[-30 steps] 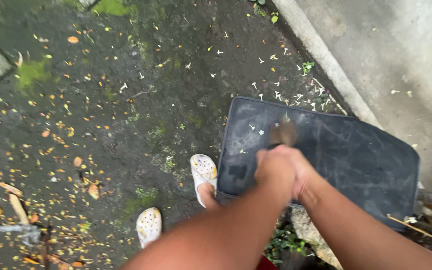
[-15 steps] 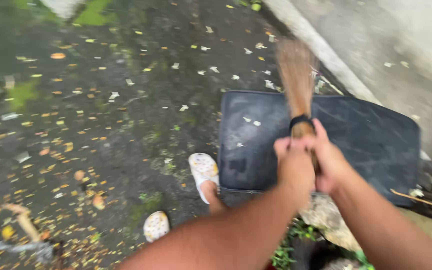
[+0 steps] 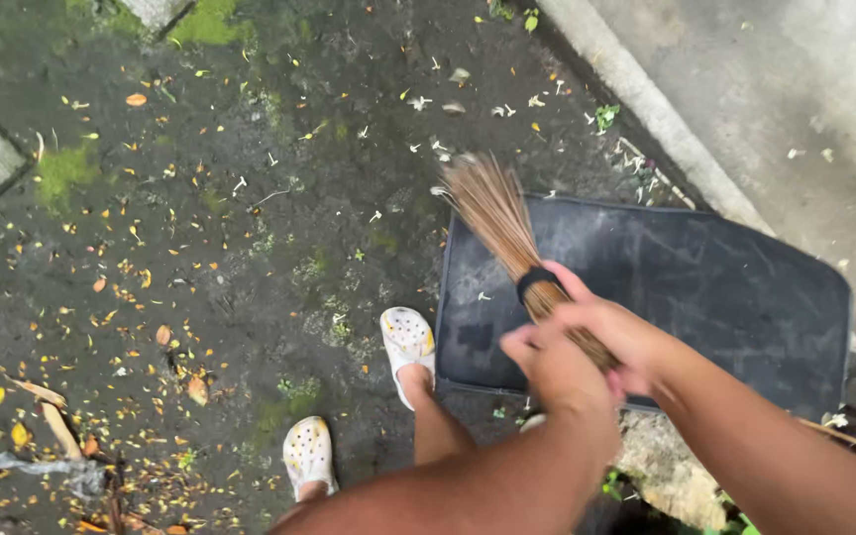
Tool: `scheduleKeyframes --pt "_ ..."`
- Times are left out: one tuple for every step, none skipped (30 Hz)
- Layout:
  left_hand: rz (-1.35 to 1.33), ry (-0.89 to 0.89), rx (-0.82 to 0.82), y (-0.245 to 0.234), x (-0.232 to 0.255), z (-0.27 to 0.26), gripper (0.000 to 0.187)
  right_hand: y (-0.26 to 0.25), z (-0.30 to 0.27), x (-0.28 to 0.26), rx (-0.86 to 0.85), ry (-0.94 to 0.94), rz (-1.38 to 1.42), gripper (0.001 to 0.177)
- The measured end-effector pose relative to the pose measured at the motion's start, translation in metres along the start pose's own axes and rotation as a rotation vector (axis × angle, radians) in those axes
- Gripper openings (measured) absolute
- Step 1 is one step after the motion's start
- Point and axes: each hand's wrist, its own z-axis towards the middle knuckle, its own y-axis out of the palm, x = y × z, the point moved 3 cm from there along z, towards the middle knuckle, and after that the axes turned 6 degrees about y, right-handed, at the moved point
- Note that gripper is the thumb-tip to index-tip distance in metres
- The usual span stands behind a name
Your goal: The person sweeps fallen leaves and debris along an outdoor pathway using a handheld broom.
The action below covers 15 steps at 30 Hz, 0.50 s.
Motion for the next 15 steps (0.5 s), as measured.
scheduleKeyframes --pt "-0.002 0.003 -0.008 0.001 -0.003 -0.008 0.027 -0.008 -0.010 0.005 0.003 -0.008 -0.002 0.095" --pt "0.060 -0.074 -0.041 0.002 -0.009 -0.016 0.024 -0.017 -0.019 0.010 0.007 -0.030 0.070 0.093" --pt "0.125 -0.156 -0.077 0.006 -0.016 -0.022 0.022 -0.025 -0.022 0.011 0.015 -0.051 0.144 0.092" --pt "0.126 -0.157 -0.087 0.012 -0.015 -0.018 0.022 -0.031 -0.019 0.010 0.023 -0.057 0.144 0.092" --pt "0.121 -0.119 -0.202 0.019 -0.011 -0.011 0.022 -0.039 -0.013 0.010 0.126 -0.065 0.198 0.089" --pt "0.115 -0.080 -0.317 0.026 -0.008 -0.004 0.023 -0.046 -0.005 0.011 0.230 -0.074 0.251 0.086" --pt "0.236 -0.059 -0.346 0.037 0.003 0.009 0.027 -0.047 0.008 0.007 0.229 -0.066 0.241 0.086" --pt "0.356 -0.039 -0.375 0.044 0.016 0.019 0.031 -0.043 0.027 -0.003 0.189 -0.133 0.306 0.081" --pt "0.345 -0.030 -0.365 0.038 0.024 0.021 0.031 -0.034 0.047 -0.017 0.135 -0.207 0.368 0.077" --pt "0.303 -0.004 -0.229 0.029 0.034 0.021 0.032 -0.009 0.069 -0.028 -0.201 -0.052 0.406 0.084" --pt "0.261 0.034 -0.093 0.020 0.049 0.022 0.033 0.018 0.079 -0.038 -0.543 0.105 0.433 0.095" --pt "0.216 0.071 0.042 0.011 0.063 0.020 0.034 0.034 0.081 -0.042 -0.564 0.104 0.419 0.095" --pt "0.171 0.108 0.177 0.004 0.077 0.015 0.035 0.053 0.083 -0.040 -0.386 0.088 0.159 0.085" --pt "0.123 0.145 0.312 -0.003 0.091 0.010 0.037 0.069 0.082 -0.041 -0.204 0.062 -0.097 0.084" --pt "0.108 0.146 0.320 -0.005 0.096 0.003 0.037 0.077 0.075 -0.045 -0.212 0.065 -0.111 0.084"
